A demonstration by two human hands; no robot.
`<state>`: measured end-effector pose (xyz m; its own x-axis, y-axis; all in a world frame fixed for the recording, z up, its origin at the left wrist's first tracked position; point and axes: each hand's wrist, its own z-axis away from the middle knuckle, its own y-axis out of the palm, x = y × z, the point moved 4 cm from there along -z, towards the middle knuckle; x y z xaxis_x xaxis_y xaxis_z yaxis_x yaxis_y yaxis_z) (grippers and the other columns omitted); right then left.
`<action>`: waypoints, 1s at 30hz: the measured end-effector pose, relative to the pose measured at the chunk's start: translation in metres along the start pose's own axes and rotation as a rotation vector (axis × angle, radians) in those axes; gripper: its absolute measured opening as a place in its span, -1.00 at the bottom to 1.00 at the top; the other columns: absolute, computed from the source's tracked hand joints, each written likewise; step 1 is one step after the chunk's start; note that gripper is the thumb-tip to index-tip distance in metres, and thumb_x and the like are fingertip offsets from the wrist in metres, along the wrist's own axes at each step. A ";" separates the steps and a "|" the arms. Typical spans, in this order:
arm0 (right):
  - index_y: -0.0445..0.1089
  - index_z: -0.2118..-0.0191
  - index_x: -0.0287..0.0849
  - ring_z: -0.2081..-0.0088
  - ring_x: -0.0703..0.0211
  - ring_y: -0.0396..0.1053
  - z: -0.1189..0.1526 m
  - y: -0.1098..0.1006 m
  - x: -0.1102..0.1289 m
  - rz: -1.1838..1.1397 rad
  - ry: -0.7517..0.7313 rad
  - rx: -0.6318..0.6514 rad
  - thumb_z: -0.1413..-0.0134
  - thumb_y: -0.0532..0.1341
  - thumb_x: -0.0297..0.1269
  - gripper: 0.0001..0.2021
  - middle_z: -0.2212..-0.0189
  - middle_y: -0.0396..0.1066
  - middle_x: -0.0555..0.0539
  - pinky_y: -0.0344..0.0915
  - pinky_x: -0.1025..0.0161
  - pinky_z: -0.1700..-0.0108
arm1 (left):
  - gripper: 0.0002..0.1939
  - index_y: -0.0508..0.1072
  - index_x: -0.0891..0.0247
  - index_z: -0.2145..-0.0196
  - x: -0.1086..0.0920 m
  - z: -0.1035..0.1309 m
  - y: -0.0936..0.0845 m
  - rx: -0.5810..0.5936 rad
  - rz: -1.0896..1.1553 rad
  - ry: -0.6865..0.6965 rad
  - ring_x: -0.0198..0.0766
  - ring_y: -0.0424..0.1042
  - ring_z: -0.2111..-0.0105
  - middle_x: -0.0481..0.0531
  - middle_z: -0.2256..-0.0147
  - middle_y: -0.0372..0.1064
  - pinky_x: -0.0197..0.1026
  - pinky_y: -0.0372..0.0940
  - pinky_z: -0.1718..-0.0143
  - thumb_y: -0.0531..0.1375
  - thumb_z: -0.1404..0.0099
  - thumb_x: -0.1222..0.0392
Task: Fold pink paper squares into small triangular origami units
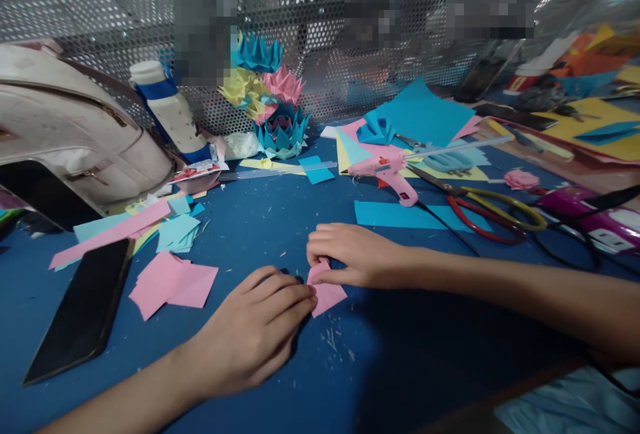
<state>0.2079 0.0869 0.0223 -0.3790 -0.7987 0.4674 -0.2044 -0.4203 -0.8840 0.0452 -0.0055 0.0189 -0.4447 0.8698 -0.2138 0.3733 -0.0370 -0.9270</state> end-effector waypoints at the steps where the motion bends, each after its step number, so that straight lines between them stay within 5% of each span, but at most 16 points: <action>1: 0.31 0.34 -0.19 0.29 0.20 0.19 0.001 -0.002 -0.001 -0.010 0.016 0.002 -0.26 0.22 -0.19 -0.80 0.39 0.32 0.01 0.05 0.27 0.26 | -0.59 0.29 0.38 -0.20 0.000 0.000 0.000 0.001 0.004 0.002 -0.11 0.33 -0.08 0.17 -0.09 0.39 0.03 0.17 -0.15 0.02 -0.42 0.39; 8: 0.38 0.41 -0.17 0.29 0.21 0.29 0.007 -0.010 -0.009 -0.038 0.217 -0.017 -0.13 0.29 -0.28 -0.86 0.45 0.41 0.04 0.03 0.30 0.35 | -0.56 0.26 0.36 -0.23 0.001 0.000 0.001 0.016 -0.007 -0.018 -0.09 0.33 -0.07 0.16 -0.10 0.37 0.06 0.15 -0.17 0.02 -0.42 0.38; 18: 0.49 0.42 -0.15 0.40 0.29 0.35 0.012 -0.008 -0.011 -0.081 0.198 -0.156 -0.04 0.38 -0.25 -0.88 0.47 0.48 0.06 0.06 0.32 0.39 | -0.55 0.25 0.37 -0.26 0.002 0.001 0.002 0.007 -0.108 -0.055 -0.07 0.27 -0.14 0.13 -0.17 0.32 0.09 0.03 -0.25 0.01 -0.44 0.31; 30: 0.45 0.33 -0.16 0.37 0.30 0.31 0.024 0.000 0.001 0.092 -0.236 -0.292 -0.37 0.11 -0.22 -0.74 0.39 0.49 0.03 0.14 0.30 0.33 | -0.55 0.26 0.39 -0.25 0.004 -0.002 0.001 0.031 -0.090 -0.061 -0.04 0.29 -0.15 0.17 -0.17 0.32 0.14 0.11 -0.25 0.02 -0.44 0.30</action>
<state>0.2291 0.0762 0.0224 -0.1961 -0.9188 0.3424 -0.4410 -0.2293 -0.8677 0.0449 -0.0009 0.0172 -0.5247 0.8385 -0.1467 0.3043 0.0238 -0.9523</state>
